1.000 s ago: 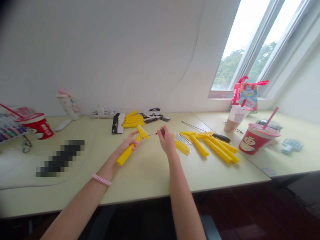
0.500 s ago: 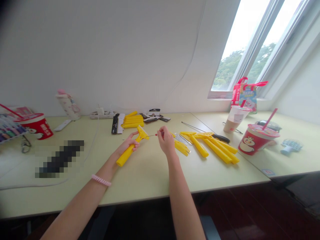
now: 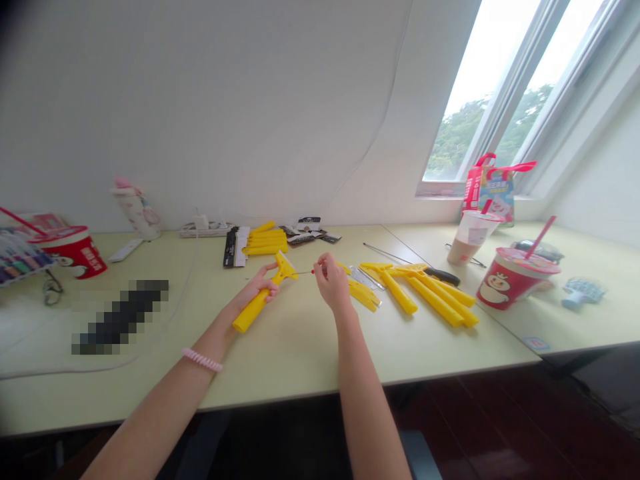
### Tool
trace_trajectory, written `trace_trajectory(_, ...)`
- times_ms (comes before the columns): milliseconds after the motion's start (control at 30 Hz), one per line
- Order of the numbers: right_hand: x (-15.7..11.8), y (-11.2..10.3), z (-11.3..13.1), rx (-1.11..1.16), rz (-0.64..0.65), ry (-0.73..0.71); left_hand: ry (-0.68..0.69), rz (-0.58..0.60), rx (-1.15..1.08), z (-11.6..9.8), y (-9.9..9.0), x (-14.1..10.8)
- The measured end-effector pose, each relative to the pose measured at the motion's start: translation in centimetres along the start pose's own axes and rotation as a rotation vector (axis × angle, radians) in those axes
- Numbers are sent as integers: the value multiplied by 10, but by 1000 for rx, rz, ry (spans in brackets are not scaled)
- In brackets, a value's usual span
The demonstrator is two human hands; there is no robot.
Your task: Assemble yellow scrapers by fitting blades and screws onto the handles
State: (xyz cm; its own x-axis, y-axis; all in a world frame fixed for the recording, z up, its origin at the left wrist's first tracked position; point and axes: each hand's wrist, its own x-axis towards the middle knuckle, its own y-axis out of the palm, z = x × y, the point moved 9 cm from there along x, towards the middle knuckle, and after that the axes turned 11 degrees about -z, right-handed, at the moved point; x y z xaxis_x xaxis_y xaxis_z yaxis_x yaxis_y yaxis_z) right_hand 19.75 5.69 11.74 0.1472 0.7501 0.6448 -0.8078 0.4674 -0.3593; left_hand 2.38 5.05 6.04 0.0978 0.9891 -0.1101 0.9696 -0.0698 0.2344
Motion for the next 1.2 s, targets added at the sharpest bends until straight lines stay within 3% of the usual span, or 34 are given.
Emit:
trace_trajectory(300, -1, 3, -17, -72, 39, 110, -6, -12, 5, 3, -4, 3)
trace_trajectory(600, -2, 5, -2, -30, 77, 5, -10, -28, -16, 4, -6, 7)
trace_trajectory(833, -2, 2, -10, -77, 70, 75, -32, -13, 19, 4, -4, 2)
trace_trajectory(1200, 0, 1, -6, -85, 12, 5, -7, -7, -18, 4, -4, 6)
